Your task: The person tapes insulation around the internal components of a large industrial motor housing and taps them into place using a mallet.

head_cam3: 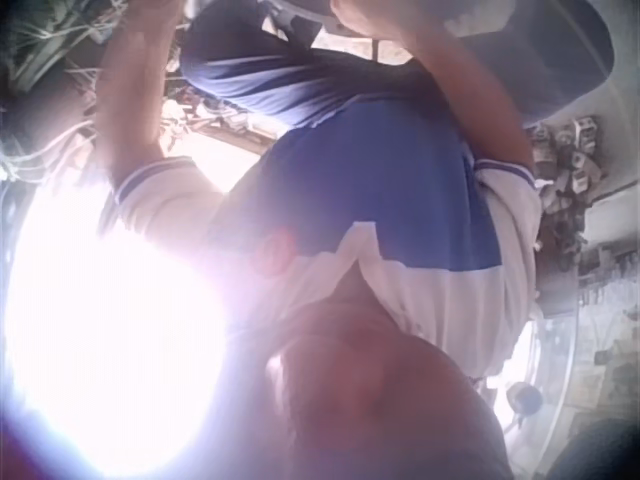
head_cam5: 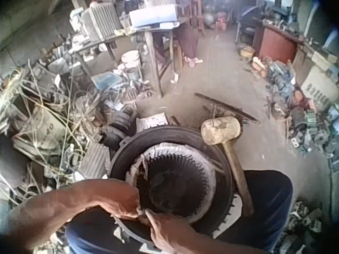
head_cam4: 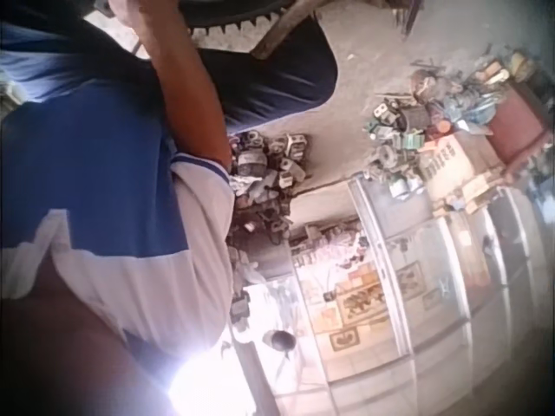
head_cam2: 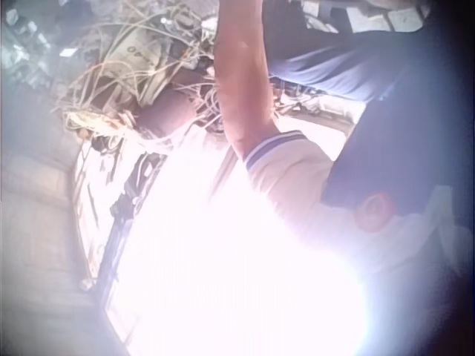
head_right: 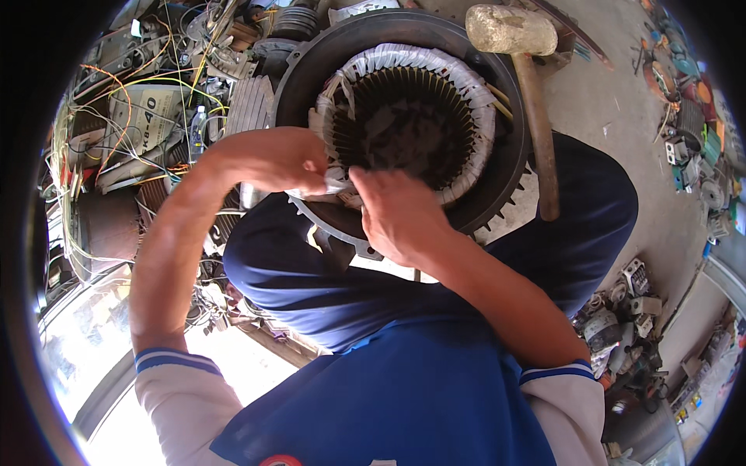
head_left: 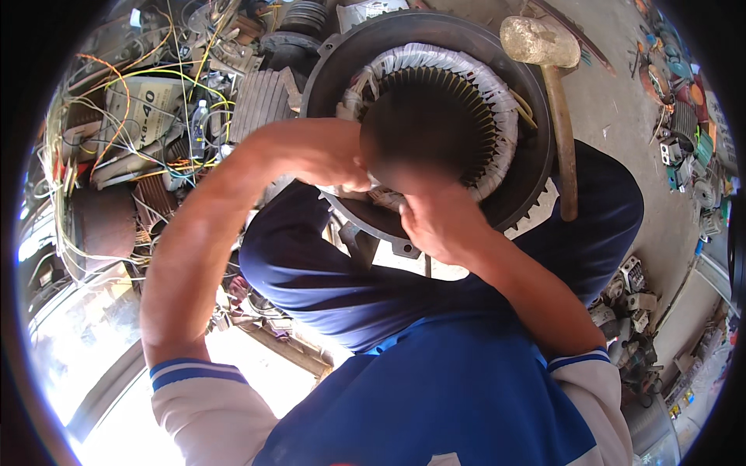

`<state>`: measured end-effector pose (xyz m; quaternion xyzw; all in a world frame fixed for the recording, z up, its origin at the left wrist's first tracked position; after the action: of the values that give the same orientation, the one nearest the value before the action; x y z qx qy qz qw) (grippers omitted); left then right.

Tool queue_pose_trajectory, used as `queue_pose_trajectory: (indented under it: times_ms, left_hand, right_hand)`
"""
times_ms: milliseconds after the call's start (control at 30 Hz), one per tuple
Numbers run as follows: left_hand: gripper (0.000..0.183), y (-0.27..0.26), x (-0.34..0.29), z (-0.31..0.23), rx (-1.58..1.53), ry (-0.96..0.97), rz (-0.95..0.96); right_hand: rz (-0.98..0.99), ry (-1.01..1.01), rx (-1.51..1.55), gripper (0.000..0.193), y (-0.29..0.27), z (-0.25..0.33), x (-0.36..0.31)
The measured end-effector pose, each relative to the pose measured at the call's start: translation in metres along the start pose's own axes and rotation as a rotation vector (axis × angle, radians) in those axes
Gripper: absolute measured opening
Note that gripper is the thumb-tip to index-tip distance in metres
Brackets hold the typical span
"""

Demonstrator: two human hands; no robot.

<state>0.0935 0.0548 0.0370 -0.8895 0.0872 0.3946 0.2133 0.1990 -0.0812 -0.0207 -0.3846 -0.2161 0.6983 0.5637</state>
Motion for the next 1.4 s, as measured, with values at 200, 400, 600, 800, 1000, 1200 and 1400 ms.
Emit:
queue_pose_trajectory:
  times_ms: [200, 400, 600, 800, 1000, 1200, 1400]
  left_hand:
    - [0.034, 0.042, -0.008, 0.031, -0.64, 0.481, -0.278]
    - [0.032, 0.019, -0.014, 0.053, 0.085, 0.57, -0.999]
    - [0.031, 0.034, -0.02, 0.063, 0.125, 0.673, -1.287]
    - [0.035, 0.035, -0.022, 0.067, 0.101, 0.622, -1.304]
    - [0.038, 0.033, -0.021, 0.069, 0.048, 0.593, -1.289]
    - [0.039, 0.031, -0.022, 0.074, -0.175, 0.563, -1.32]
    - [0.04, 0.03, -0.021, 0.074, -0.299, 0.576, -1.349]
  right_hand:
    - [-0.938, 0.109, -0.273, 0.053, -0.141, -0.055, 0.005]
    - [-0.752, 0.495, -0.298, 0.057, -0.138, -0.143, 0.042]
    - [-0.703, 0.417, -0.315, 0.048, -0.165, -0.125, 0.042]
    - [-0.552, -0.097, 1.027, 0.02, -0.159, 0.021, -0.037]
    - [-0.321, -0.11, 0.563, 0.012, -0.071, 0.084, -0.047]
    - [-0.272, -0.3, 0.51, 0.016, -0.072, 0.098, -0.052]
    - [-0.225, -0.023, 0.512, 0.013, -0.061, 0.089, -0.048]
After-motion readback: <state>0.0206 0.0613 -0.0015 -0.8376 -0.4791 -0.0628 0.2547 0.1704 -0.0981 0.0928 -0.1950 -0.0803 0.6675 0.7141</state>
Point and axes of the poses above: each hand's wrist, its own x-axis towards the middle knuckle, its own y-axis out of the palm, z = x × y, the point moved 5 cm from there along x, towards the middle knuckle, and after that the axes turned 14 degrees about y, right-handed, at the moved point
